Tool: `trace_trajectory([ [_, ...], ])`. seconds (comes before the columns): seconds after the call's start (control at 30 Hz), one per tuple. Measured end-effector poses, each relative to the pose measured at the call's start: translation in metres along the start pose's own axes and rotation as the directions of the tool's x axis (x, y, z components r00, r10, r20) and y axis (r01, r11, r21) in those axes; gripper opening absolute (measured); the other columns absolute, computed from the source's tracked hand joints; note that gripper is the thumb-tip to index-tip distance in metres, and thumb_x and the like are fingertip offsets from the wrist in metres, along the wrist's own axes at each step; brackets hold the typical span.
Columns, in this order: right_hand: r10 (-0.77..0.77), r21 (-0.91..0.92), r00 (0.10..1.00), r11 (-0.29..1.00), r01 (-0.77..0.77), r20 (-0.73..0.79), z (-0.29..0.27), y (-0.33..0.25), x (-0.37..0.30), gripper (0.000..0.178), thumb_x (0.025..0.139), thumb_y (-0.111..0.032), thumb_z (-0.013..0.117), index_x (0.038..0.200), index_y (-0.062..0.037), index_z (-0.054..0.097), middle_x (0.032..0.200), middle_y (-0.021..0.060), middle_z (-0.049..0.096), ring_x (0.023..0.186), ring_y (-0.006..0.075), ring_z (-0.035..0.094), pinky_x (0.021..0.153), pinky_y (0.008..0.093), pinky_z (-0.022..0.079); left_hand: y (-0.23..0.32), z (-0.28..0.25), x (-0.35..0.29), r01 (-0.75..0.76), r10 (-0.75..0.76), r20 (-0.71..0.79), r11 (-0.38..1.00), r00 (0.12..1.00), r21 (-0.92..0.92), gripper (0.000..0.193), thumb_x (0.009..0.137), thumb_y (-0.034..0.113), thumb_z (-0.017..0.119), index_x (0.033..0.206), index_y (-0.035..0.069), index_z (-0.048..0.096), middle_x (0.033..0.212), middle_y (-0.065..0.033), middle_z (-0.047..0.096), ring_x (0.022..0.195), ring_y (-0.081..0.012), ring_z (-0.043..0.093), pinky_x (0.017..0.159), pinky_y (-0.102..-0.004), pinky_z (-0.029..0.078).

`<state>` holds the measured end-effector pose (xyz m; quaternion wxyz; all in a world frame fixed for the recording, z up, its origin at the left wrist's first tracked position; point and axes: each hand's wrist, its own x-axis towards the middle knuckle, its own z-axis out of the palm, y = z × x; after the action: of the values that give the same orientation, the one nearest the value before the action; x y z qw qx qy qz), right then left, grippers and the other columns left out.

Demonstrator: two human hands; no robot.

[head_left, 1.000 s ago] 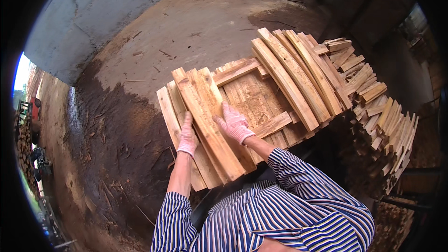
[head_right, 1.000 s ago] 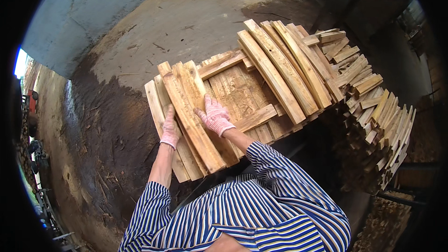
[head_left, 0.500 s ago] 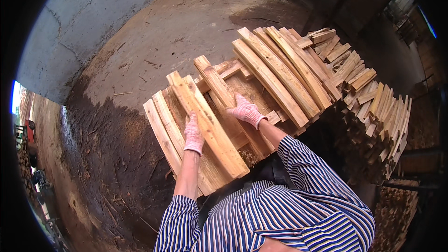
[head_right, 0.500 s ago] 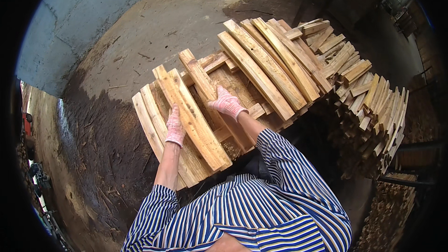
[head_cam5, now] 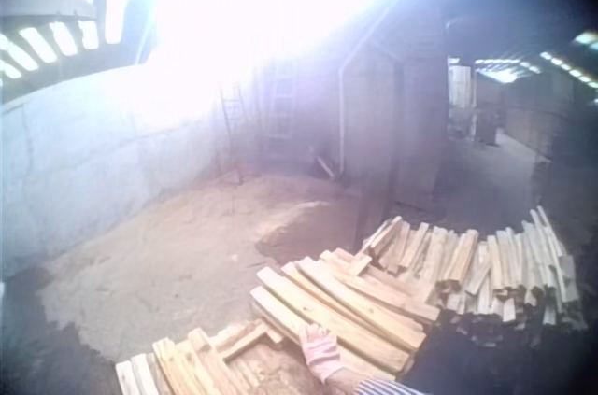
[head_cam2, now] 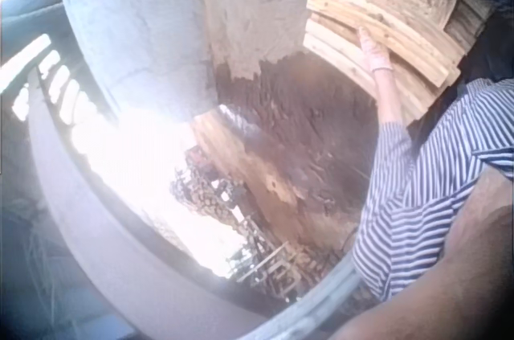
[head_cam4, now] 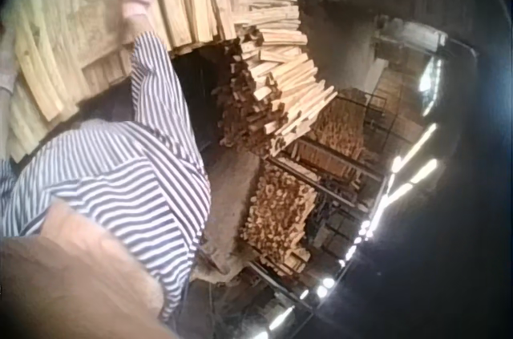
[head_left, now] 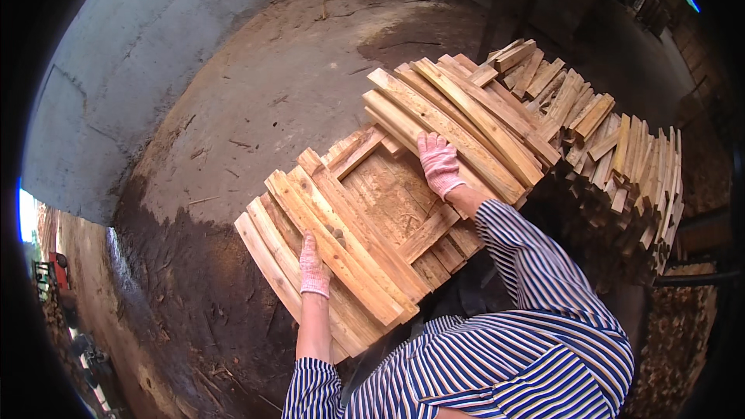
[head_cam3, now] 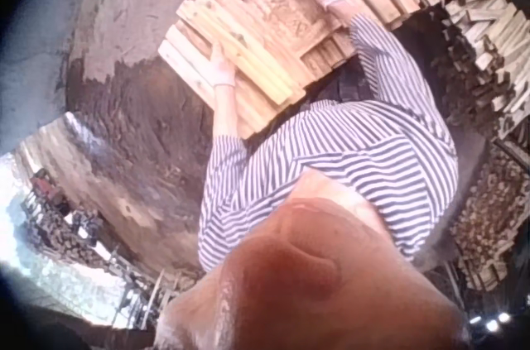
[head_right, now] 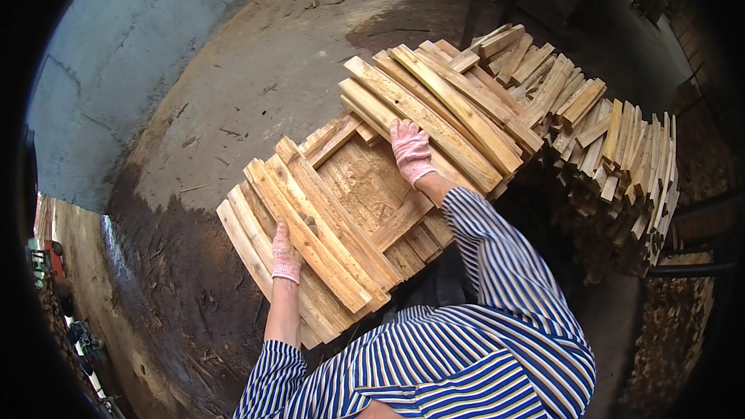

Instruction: The person stacks wooden planks in a lumber yard. They pick up planks from a pile and place them onto a growing stack, arranging them to form a neat pile.

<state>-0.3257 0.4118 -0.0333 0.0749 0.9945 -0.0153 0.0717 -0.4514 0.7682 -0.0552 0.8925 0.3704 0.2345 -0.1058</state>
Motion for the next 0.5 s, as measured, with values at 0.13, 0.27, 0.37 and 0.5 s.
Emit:
trace_trajectory([
  [0.13,-0.056,0.407,0.960,0.911,-0.063,0.275,-0.048,-0.008,0.001,0.057,0.088,-0.015,0.063,0.140,-0.0068,0.043,0.124,0.0174,0.059,0.113,0.0333,0.061,0.089,0.0467,0.054,0.002,-0.018,-0.009,-0.001,-0.002,0.050,0.999,0.999,0.054,0.057,0.102,0.046,0.052,0.132,-0.001,0.049,0.119,-0.0225,0.061,0.106,-0.0379,0.065,0.091,-0.0503,0.057],
  [0.27,-0.346,0.960,0.898,0.168,-0.226,0.272,0.025,-0.032,-0.027,0.046,0.090,-0.020,0.058,0.131,-0.0006,0.048,0.124,0.0153,0.058,0.101,0.0198,0.063,0.075,0.0265,0.054,0.001,0.001,-0.007,-0.035,0.037,-0.021,0.997,0.999,0.067,0.057,0.102,0.047,0.051,0.130,-0.002,0.050,0.117,-0.0244,0.062,0.104,-0.0380,0.065,0.090,-0.0500,0.057],
  [0.37,-0.429,0.926,0.855,0.351,-0.141,0.293,0.045,-0.078,-0.063,0.076,0.097,-0.046,0.045,0.149,0.0054,0.024,0.149,0.0266,0.033,0.129,0.0270,0.047,0.096,0.0354,0.047,0.002,0.012,-0.010,-0.044,0.044,0.000,0.993,0.999,0.112,0.058,0.102,0.047,0.050,0.129,-0.004,0.050,0.116,-0.0252,0.062,0.103,-0.0382,0.065,0.089,-0.0500,0.057],
  [0.5,-0.490,0.780,0.732,0.619,-0.090,0.473,-0.018,-0.076,-0.057,0.095,0.096,-0.069,0.036,0.157,0.0011,0.019,0.160,0.0277,0.024,0.150,0.0368,0.025,0.123,0.0421,0.016,0.006,-0.002,-0.018,-0.035,0.043,-0.061,0.991,0.997,0.128,0.059,0.102,0.047,0.051,0.127,-0.005,0.050,0.113,-0.0234,0.064,0.098,-0.0365,0.066,0.088,-0.0480,0.057],
])
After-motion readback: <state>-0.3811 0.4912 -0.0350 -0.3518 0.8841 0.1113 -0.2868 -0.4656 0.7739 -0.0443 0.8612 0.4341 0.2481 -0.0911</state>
